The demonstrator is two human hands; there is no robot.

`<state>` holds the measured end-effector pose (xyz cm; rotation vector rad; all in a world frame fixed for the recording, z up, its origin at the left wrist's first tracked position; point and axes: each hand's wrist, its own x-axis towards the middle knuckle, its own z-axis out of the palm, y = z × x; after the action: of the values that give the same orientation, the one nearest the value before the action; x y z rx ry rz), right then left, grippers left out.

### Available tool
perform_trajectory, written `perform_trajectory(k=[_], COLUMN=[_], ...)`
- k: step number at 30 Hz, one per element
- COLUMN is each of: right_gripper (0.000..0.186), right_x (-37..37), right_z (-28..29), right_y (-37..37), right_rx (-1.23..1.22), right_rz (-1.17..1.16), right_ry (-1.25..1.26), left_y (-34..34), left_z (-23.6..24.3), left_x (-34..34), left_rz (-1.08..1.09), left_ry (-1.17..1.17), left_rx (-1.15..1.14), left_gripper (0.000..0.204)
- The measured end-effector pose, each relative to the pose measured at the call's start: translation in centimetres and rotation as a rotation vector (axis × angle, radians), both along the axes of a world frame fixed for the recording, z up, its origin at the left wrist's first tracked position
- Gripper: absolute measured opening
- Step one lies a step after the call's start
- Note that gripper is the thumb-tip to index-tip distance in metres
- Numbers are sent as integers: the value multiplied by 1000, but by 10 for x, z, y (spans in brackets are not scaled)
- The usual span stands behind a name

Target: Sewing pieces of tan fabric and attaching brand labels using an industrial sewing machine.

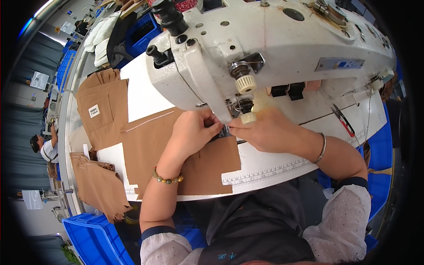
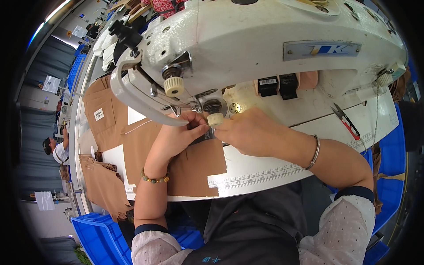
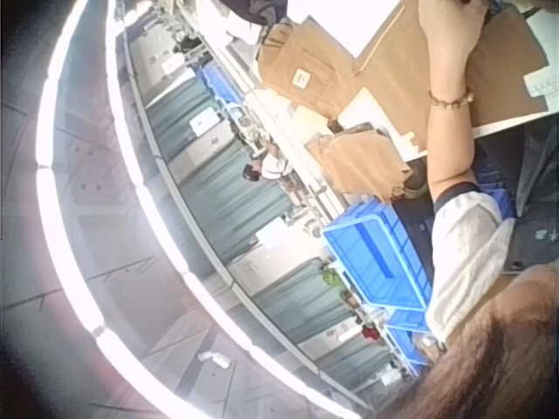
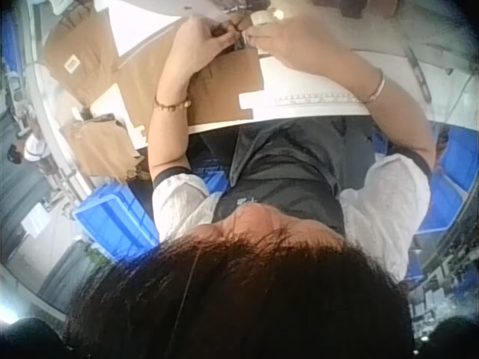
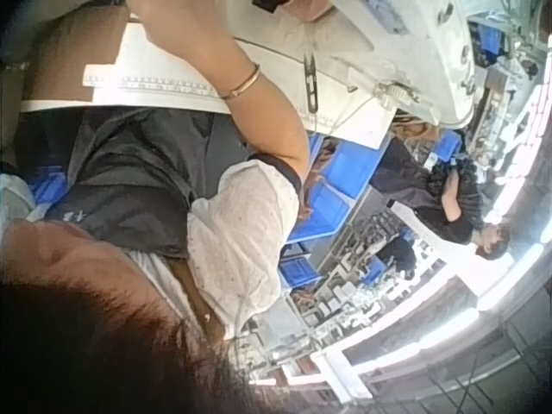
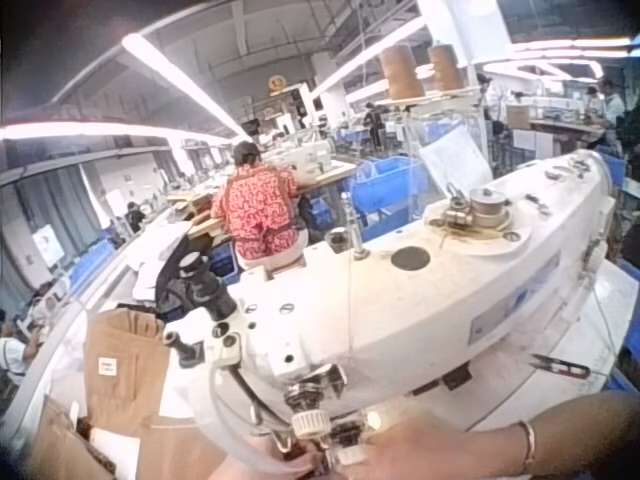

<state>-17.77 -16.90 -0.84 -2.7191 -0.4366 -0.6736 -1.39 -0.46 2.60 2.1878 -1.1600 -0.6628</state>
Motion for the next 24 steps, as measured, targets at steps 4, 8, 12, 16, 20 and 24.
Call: perform_trajectory(k=[4,8,12,16,20,24], right_gripper=[8,6,6,7,23,11], right_x=[-1,-2,-3,-3,-1,-1], right_z=[0,3,3,8,4,0], right_y=[6,8,7,8,7,9], right_rx=[-10,-1,29,35,-17,19], right_rz=[11,10,39,36,73,8], right_ry=[15,55,54,64,114,70], left_y=[2,7,32,63,61,54], left_z=[0,-1,15,27,50,70], left_x=[3,7,31,55,34,-15], left_rz=[-5,4,-40,72,338,48], left_ry=[-12,94,-244,-316,-406,-930], left_rx=[16,-63,-231,227,126,-110], left_gripper=[19,26,33,36,22,23])
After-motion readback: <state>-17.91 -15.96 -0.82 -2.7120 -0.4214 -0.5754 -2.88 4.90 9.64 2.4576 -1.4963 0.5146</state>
